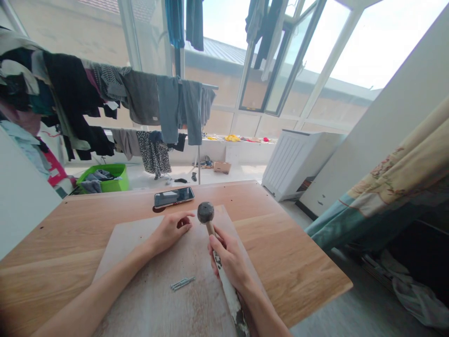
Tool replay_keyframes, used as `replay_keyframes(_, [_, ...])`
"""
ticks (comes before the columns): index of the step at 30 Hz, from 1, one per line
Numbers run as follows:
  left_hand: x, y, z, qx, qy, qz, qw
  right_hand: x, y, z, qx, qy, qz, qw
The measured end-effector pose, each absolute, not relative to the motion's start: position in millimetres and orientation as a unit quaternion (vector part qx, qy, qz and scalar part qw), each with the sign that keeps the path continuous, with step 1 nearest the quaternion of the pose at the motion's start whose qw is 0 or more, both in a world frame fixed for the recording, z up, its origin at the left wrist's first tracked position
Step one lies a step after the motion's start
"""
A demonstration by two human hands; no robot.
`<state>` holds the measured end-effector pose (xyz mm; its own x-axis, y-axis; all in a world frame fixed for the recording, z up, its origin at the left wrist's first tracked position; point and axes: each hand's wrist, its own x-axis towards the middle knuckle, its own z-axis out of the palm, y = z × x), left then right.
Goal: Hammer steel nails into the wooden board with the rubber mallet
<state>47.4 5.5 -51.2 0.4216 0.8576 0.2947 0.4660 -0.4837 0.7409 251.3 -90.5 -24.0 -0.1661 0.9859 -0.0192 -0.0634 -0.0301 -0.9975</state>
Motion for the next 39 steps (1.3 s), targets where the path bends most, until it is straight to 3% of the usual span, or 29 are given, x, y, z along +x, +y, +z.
replay_keyframes(7, [47.7,8.1,-57.2,0.764,0.415,0.376,0.321,234.8,-83.4,-6.5,-0.431,-0.525,0.565,0.468])
replay_keyframes(15, [48.9,9.0,-61.0,0.766,0.406,0.387,0.313,219.8,-89.0,-29.5,-0.431,-0.512,0.57,0.477])
replay_keyframes(31, [45.4,7.5,-52.2,0.779,0.415,0.362,0.3,222.3,-91.1,-29.0,-0.433,-0.511,0.571,0.475])
replay_keyframes(34, [35.0,-6.2,-24.8,0.821,0.433,0.283,0.243,224.7,-91.7,-29.8,-0.433,-0.496,0.567,0.496])
replay_keyframes(39, [40.8,-55.3,19.4,0.913,0.354,0.002,0.204,226.8,-92.3,-28.5,-0.438,-0.491,0.563,0.5])
